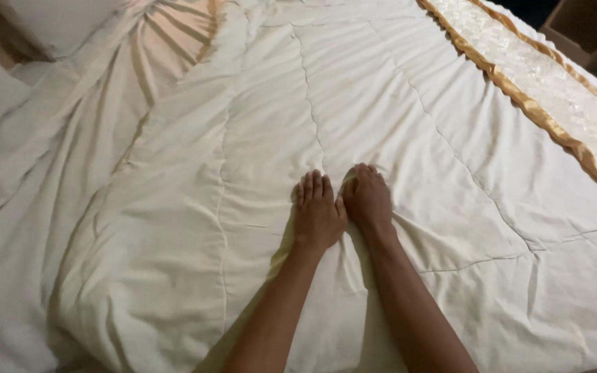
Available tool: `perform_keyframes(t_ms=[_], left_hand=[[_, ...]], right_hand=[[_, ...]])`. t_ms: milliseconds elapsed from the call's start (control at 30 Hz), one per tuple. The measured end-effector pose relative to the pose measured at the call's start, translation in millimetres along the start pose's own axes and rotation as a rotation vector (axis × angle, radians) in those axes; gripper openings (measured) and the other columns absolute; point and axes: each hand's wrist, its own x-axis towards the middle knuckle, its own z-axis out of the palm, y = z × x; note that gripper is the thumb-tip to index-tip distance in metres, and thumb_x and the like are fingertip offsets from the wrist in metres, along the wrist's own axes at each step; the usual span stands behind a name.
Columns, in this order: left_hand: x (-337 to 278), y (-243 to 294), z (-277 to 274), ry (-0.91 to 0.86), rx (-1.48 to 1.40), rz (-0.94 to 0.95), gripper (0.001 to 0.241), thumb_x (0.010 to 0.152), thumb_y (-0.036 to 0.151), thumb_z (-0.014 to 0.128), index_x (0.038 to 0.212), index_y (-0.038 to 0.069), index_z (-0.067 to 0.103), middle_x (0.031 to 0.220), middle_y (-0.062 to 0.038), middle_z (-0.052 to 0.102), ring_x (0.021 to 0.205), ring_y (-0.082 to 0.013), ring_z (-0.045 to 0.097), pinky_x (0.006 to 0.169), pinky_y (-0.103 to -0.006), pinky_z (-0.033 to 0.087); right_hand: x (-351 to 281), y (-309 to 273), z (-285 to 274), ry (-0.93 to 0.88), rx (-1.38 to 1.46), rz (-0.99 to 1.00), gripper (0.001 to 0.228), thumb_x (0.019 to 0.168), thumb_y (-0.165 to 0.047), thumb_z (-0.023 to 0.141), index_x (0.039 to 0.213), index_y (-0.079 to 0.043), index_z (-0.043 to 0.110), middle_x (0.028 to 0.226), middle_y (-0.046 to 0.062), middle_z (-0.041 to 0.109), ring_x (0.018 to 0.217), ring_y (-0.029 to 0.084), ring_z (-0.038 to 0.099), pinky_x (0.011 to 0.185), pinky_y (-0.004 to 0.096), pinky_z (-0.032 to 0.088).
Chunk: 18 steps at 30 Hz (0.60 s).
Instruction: The person smooths the white bedsheet with both hands, then moves an orange chair under a wooden desk. They pick up a glass and a water bottle from the desk, place them back, and finally pick up a remote control.
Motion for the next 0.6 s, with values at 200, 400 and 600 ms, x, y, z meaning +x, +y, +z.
perform_keyframes(t_ms=[200,400,600], left_hand=[[22,-2,7,-0.069,0.025,0.026,0.061,0.099,0.030,0.043,0.151,-0.001,0.043,0.163,-0.020,0.035,0.153,-0.0360,0.027,0.126,-0.0489,0.015],[15,-2,2,-0.032,0.069,0.064,0.061,0.096,0.028,0.044,0.150,0.000,0.046,0.160,-0.020,0.039,0.151,-0.0343,0.031,0.124,-0.0484,0.017],[-6,-10,-2,0.044,-0.090,0.118,0.050,0.098,0.025,0.044,0.139,0.000,0.059,0.151,-0.018,0.054,0.146,-0.0326,0.042,0.123,-0.0472,0.024]], right_hand=[[7,-3,7,0.019,-0.056,-0.026,0.045,0.093,-0.020,0.053,0.129,0.005,0.065,0.139,0.024,0.063,0.137,0.039,0.053,0.117,0.046,0.036],[0,-3,7,0.036,-0.055,-0.033,0.044,0.096,-0.021,0.052,0.131,0.003,0.065,0.142,0.023,0.061,0.137,0.038,0.052,0.119,0.047,0.035],[-27,-18,-13,0.034,-0.040,-0.048,0.049,0.092,-0.021,0.052,0.132,0.005,0.061,0.142,0.025,0.059,0.137,0.039,0.051,0.116,0.048,0.035]])
